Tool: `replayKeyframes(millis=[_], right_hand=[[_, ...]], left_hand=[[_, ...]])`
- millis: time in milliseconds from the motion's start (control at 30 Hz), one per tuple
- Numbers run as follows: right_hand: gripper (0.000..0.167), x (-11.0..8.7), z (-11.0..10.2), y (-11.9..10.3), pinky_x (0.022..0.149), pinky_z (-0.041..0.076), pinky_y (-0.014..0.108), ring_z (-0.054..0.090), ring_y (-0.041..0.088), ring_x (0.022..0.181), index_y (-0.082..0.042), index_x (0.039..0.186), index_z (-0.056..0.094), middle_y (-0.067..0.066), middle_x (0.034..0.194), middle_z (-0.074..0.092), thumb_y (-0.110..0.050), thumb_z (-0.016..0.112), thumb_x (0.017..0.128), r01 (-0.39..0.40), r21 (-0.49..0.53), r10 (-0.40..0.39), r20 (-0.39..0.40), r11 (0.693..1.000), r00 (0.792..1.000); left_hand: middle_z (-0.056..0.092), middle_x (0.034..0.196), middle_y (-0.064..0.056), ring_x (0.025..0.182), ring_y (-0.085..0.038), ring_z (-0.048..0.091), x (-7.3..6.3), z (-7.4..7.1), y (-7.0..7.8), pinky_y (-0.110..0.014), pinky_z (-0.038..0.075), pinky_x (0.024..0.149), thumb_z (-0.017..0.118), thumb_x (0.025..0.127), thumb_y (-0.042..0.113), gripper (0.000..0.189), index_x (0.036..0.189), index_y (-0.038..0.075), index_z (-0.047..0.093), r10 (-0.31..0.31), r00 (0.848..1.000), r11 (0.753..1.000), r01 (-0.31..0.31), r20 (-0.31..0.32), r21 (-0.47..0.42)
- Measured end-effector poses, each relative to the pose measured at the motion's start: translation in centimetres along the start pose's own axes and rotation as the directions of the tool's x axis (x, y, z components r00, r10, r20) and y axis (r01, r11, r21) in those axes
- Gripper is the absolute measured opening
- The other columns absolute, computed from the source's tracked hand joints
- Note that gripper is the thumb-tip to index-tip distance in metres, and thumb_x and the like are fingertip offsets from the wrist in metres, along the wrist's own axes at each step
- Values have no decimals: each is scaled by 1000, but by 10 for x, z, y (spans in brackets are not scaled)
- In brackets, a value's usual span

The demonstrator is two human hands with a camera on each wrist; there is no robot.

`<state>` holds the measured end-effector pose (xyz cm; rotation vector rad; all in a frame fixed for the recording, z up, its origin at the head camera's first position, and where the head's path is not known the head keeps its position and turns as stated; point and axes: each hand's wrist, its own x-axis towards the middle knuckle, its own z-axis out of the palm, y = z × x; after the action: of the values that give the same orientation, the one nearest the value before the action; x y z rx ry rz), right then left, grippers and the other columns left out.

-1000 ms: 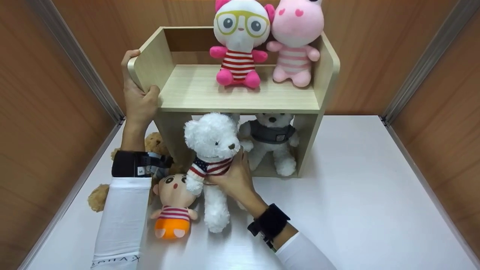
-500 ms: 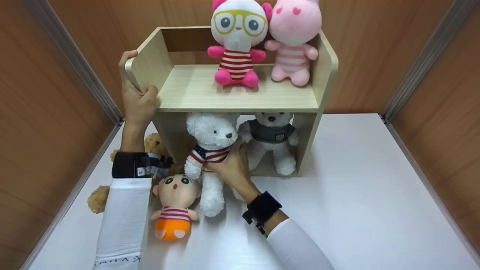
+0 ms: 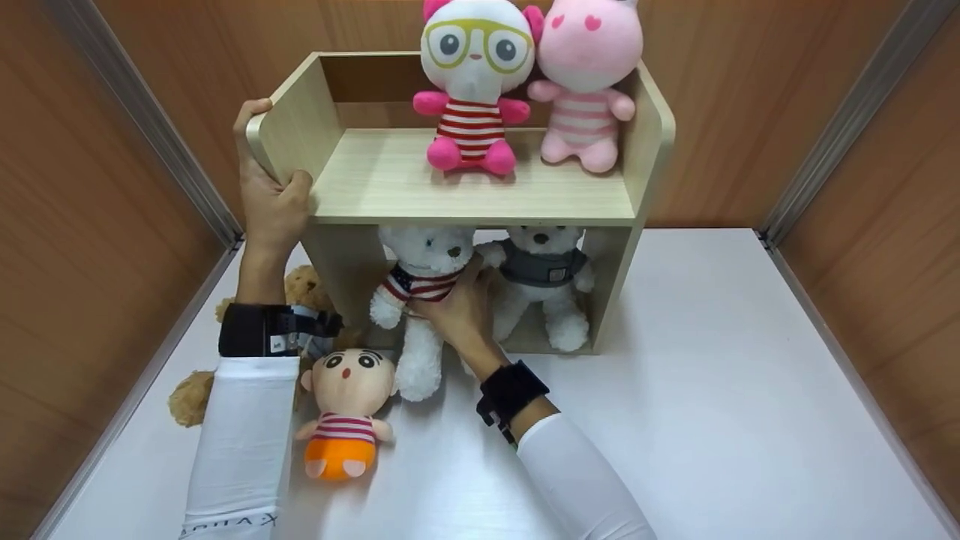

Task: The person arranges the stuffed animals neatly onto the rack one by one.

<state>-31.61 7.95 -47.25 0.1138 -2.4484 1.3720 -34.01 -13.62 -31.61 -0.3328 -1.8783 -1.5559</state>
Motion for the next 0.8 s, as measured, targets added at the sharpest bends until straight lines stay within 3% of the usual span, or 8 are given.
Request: replayKeyframes(millis=[267,500,667,800], right_hand=[[136,13,-1,5,113,43,53,50,44,133,1,158,12,30,148,40,-50,94,63,-66,2,66,-28,998,997],[139,22,2,12,113,44,51,52,44,129,2,158,10,33,144,41,-50,95,62,-90,-9,89,-64,996,994],[133,24,10,13,113,43,52,51,46,130,4,156,14,34,144,41,-47,95,63,-77,-21,75,-85,997,993],[134,25,17,12,112,43,53,50,48,129,6,155,14,37,144,40,-48,95,64,-75,-44,70,-96,996,993]], left_hand=[[55,136,-7,113,-21,56,-2,-1,-1,-35,48,87,43,88,-10,73,149,29,37,8,1000,1000,-8,3,10],[51,147,-3,124,-21,55,0,1,-2,-38,52,94,41,85,-13,77,149,29,36,8,1000,1000,-8,3,-13],[50,148,-3,123,-19,55,0,0,-2,-37,52,88,41,85,-14,78,150,29,35,3,1000,1000,-3,0,-17],[49,149,-3,124,-20,56,1,-1,-2,-40,54,91,41,85,-14,78,150,28,35,1,1000,1000,-1,8,-16]])
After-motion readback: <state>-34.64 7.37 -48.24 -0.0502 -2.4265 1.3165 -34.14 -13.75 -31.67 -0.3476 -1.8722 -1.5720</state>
